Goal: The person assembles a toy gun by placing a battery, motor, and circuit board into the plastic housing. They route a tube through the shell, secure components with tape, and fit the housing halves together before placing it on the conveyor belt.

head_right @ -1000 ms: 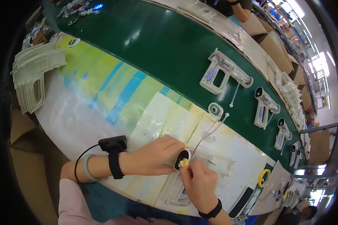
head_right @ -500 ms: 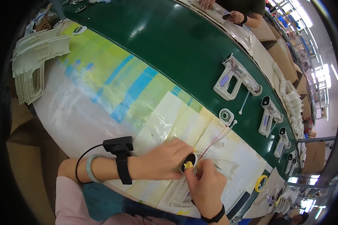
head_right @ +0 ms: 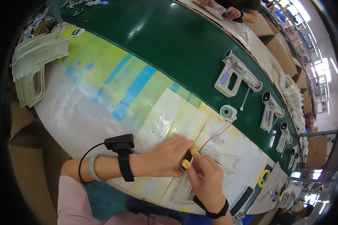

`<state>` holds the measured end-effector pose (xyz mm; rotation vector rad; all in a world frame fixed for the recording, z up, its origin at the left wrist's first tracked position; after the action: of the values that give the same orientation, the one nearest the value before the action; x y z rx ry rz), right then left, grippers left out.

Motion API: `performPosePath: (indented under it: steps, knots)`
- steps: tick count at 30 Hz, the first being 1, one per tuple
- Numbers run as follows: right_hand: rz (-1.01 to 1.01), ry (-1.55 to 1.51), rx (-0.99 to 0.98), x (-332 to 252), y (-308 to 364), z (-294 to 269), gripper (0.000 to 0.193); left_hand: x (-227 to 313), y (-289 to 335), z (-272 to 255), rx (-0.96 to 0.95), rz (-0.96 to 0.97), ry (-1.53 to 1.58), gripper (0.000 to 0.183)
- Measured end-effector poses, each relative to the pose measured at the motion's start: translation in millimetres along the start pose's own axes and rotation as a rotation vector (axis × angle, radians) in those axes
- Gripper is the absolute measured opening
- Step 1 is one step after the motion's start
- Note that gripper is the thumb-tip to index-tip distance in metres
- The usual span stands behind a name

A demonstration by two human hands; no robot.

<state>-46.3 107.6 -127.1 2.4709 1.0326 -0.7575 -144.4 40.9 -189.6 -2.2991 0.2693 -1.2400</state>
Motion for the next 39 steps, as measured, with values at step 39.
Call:
performPosePath:
  steps: [39]
  knots:
    - [-0.222, 0.074, -0.004, 25, 59, -2, 0.031, -17, 1, -14, -0.111, -0.316, 0.22, 0.056]
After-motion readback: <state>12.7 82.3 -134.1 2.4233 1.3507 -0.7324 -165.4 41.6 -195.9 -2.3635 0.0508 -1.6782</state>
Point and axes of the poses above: each hand's wrist, its own y-axis away from the middle knuckle, its own z-axis out of the palm, x = y × z, the point moved 6 cm from there along -y, towards the middle knuckle, and after that the axes turned 8 degrees about z, right-handed, at the moved point
